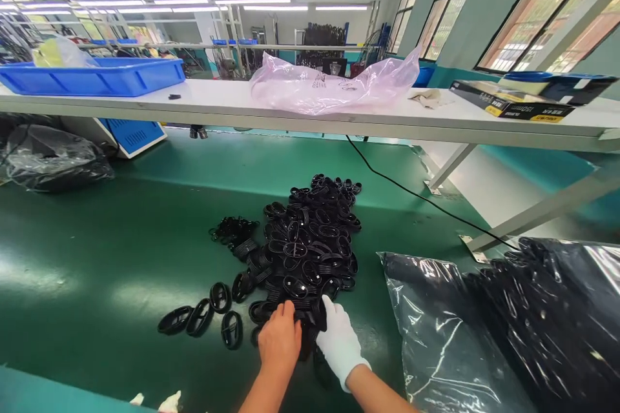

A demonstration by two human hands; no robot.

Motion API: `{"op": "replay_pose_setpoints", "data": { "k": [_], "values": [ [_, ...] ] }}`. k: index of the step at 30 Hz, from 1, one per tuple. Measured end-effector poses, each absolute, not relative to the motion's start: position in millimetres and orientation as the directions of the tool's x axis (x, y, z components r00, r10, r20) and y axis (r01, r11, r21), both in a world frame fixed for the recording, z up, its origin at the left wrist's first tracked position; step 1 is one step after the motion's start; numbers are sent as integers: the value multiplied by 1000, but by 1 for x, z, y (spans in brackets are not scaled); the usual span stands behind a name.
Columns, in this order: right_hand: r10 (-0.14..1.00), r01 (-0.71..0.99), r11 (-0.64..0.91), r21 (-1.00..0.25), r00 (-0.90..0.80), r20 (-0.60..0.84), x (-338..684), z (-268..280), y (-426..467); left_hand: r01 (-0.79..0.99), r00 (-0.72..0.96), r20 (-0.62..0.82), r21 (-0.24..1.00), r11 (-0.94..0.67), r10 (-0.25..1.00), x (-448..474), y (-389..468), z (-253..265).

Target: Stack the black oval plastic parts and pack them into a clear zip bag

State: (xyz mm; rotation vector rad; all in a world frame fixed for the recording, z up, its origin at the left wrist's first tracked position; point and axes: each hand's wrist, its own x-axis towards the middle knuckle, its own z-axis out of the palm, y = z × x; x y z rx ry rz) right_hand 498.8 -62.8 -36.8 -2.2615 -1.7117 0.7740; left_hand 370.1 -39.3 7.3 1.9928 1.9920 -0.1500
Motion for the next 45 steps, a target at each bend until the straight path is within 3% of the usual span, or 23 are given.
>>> {"op": "replay_pose_setpoints", "data": {
  "k": [7,14,18,21,27,29,32,34,38,40,45],
  "values": [
    [892,719,-434,-543,257,-373,500,-31,-63,992,-52,-320,95,87,946,321,-4,21],
    [859,762,-478,-436,301,-415,528,-24,-97,950,60,-483,297,99,874,297,8,45],
    [856,835,-465,-295,340,-390,538,-26,-117,962,153,-325,265,-65,933,319,-18,45],
    [866,853,-449,-267,342,-365,539,-25,-123,951,285,-303,204,-231,909,353,-44,27],
    [905,860,-390,-330,291,-312,544,-21,-123,964,264,-353,56,-261,898,384,-47,1],
    [903,809,-404,-427,281,-324,548,-21,-121,974,211,-403,15,-224,890,378,-40,8],
    [842,579,-521,-628,226,-490,558,-17,-117,985,152,-420,-13,-174,895,369,-36,30],
    [811,435,-560,-705,117,-573,564,-10,-114,978,207,-363,70,-194,908,370,-41,46],
    [830,125,-545,-829,-59,-554,572,18,-116,788,531,-301,518,-332,792,391,-58,66],
    [841,35,-536,-844,-69,-537,574,33,-119,655,658,-288,674,-341,695,401,-65,69],
    [864,-83,-493,-866,65,-499,576,53,-127,562,665,-348,816,-136,661,408,-70,61]
  ]
}}
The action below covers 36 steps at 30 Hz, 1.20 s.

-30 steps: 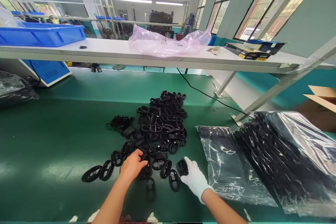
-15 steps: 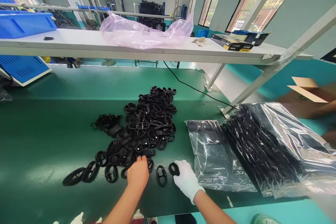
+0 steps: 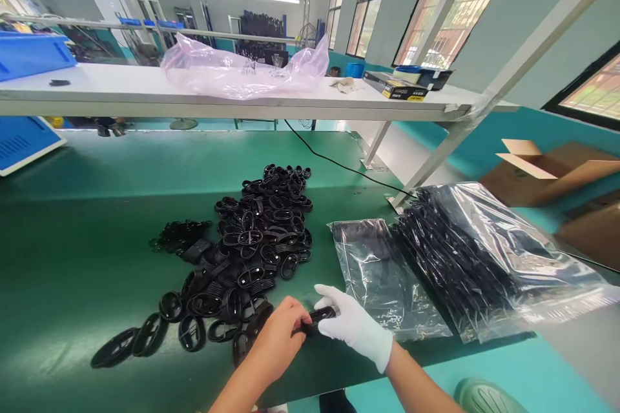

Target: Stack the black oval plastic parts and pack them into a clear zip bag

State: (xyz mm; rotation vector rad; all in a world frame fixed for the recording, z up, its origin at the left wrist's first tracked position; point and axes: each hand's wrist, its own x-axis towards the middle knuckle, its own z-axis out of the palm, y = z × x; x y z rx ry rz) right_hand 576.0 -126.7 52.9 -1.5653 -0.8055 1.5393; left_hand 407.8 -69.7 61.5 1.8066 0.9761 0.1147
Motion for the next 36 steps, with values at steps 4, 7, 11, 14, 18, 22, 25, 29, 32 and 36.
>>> {"op": "replay_pose_setpoints", "data": {
  "k": [4,7,11,14,18,22,25,29,32,36],
  "values": [
    [849,-478,-394,-785,139,-510,568,55,-133,402,608,-440,888,222,661,406,-73,55],
    [865,-622,-344,-704,82,-495,555,56,-138,294,600,-454,891,347,659,407,-78,56],
    [923,-526,-296,-798,59,-381,540,55,-141,300,599,-443,897,325,668,404,-85,63],
    [910,-504,-312,-805,85,-406,537,56,-141,386,595,-424,896,219,683,398,-84,70],
    [909,-558,-378,-739,-70,-412,546,70,-142,411,495,-326,904,113,805,390,-76,77],
    [890,-563,-447,-695,-207,-405,548,81,-142,354,546,-174,934,-38,819,401,-72,75],
    [885,-589,-453,-669,-210,-415,545,73,-142,372,580,-140,922,-108,802,407,-67,71],
    [822,-564,-461,-685,19,-569,552,36,-147,521,595,-294,850,-81,748,392,-50,58],
    [711,-335,-602,-725,188,-678,559,0,-149,762,488,-414,631,-144,768,385,-46,39],
    [723,48,-663,-747,299,-623,552,-31,-145,879,476,-469,287,-382,744,409,-64,16]
  ]
}}
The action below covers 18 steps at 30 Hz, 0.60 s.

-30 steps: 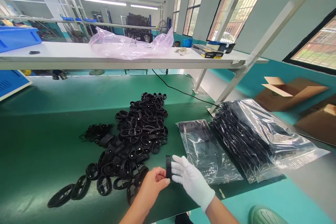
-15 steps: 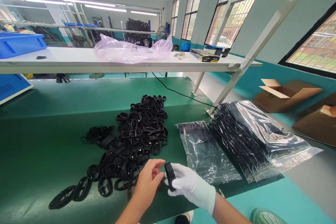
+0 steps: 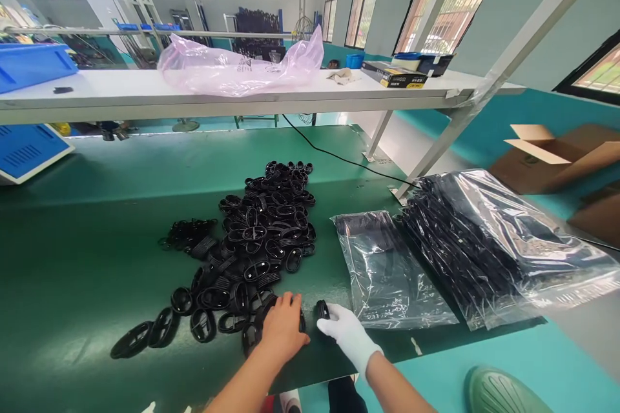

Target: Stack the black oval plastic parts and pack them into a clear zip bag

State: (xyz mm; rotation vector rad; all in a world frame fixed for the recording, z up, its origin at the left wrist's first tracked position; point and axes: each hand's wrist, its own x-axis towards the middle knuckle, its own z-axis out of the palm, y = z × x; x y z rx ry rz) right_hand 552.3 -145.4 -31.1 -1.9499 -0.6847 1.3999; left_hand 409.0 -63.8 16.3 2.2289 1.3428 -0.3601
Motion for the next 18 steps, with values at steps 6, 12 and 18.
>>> {"op": "replay_pose_setpoints", "data": {
  "k": [6,12,18],
  "values": [
    [745,179,-623,-761,432,-508,550,-47,-148,899,438,-482,261,-353,759,420,-78,9],
    [720,48,-663,-747,313,-619,555,-55,-149,665,582,-425,740,-104,693,403,-84,-11],
    [731,-5,-646,-764,283,-620,542,-46,-149,590,613,-411,806,-45,675,403,-87,-21]
  ]
}}
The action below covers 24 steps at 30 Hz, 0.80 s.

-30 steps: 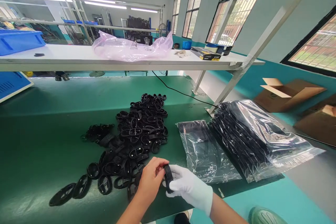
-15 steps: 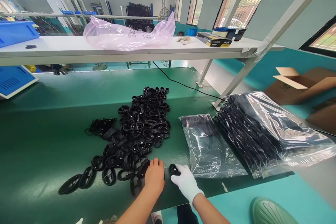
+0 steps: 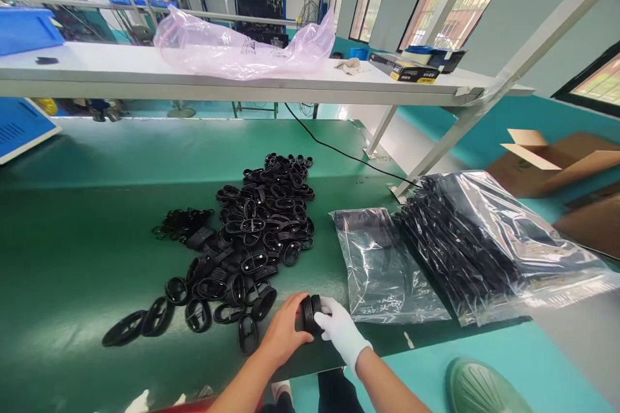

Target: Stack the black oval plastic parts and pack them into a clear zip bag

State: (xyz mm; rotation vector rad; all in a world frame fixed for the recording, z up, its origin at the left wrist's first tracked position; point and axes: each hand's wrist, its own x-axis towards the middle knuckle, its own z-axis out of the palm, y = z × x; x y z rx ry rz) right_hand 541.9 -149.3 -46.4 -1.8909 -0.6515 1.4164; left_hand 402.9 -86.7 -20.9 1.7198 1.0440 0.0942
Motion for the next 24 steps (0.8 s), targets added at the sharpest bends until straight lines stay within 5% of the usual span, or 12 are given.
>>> {"op": "replay_pose_setpoints", "data": {
  "k": [8,19,24],
  "values": [
    [720,-9,-652,-758,307,-623,541,-48,-149,557,647,-370,826,-83,667,400,-89,-25],
    [710,-45,-666,-744,268,-652,540,-35,-142,669,671,-400,690,-276,625,400,-80,-16],
    [716,24,-633,-774,397,-574,536,-43,-142,653,683,-383,702,-285,622,398,-79,-9]
  ]
}}
